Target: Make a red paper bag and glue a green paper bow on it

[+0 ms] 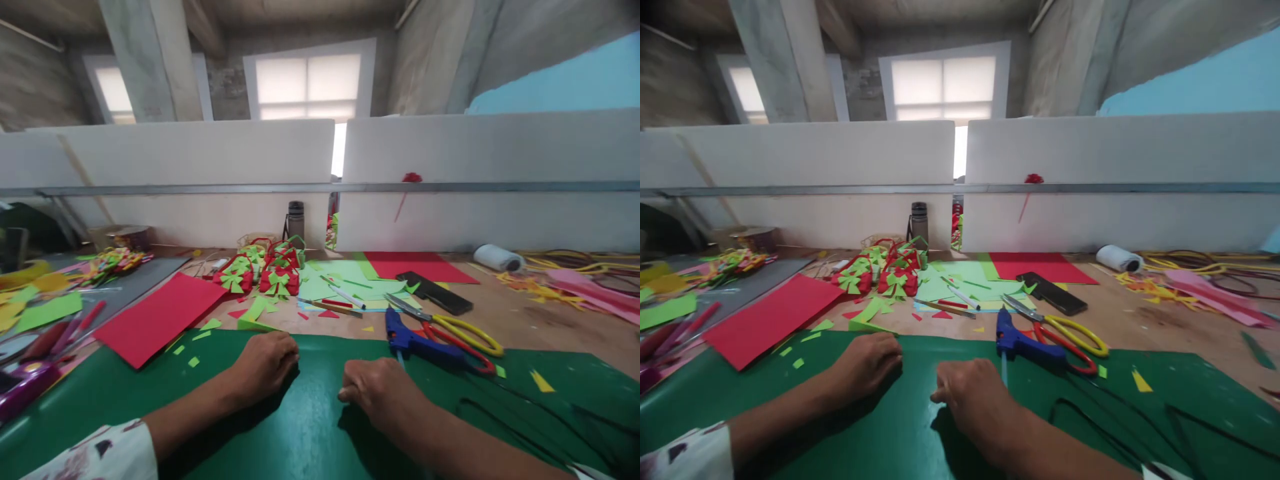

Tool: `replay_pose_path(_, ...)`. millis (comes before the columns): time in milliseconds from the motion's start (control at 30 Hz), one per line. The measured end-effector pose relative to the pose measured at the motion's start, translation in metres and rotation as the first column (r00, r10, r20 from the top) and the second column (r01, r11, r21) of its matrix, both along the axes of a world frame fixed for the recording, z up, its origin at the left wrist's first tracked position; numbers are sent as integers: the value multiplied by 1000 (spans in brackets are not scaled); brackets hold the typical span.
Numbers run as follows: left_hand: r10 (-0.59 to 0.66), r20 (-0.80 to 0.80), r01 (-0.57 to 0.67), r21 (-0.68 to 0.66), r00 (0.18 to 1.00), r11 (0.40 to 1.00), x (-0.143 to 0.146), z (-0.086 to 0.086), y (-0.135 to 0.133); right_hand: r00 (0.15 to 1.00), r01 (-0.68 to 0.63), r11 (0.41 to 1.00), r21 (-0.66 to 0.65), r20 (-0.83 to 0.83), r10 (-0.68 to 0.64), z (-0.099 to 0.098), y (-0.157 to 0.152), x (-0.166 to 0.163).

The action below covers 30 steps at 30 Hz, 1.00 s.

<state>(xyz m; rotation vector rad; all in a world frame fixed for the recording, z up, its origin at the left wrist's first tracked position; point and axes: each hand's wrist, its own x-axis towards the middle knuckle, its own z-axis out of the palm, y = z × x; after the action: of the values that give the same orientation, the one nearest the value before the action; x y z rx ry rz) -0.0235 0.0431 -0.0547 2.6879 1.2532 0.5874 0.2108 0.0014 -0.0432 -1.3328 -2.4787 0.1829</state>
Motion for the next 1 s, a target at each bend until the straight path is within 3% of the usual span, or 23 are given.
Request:
replay_pose_path(133, -42, -22, 42, -15, 999, 999, 23, 3, 5, 998, -53, 979, 196, 44, 45, -4, -5, 20)
replay_pose_path(200, -68, -29, 68, -18, 997, 998, 39, 5, 9, 997, -80, 971, 224, 18, 78, -5, -8, 27)
replay_pose_path(300, -131, -39, 130, -22, 991, 991, 69, 6, 14, 994, -105, 967, 233, 22, 103, -3, -12, 31)
replay_pose_path(433, -189, -42, 188, -29, 981, 982, 107, 6, 25, 986, -111, 961, 252, 149, 74, 4, -12, 33)
replay_pose_path(633, -169, 6, 169, -50, 986, 984, 137, 1, 49, 951, 18, 990, 137, 303, -59, 35, 4, 52)
replay_pose_path(800, -125, 54, 130, -95, 991, 987, 143, -3, 60, 914, 161, 983, 92, 362, -184, 60, 42, 72)
replay_pose_path(1000, -70, 128, 87, -136, 989, 987, 145, -6, 65, 806, 361, 929, 80, 475, -354, 67, 126, 93)
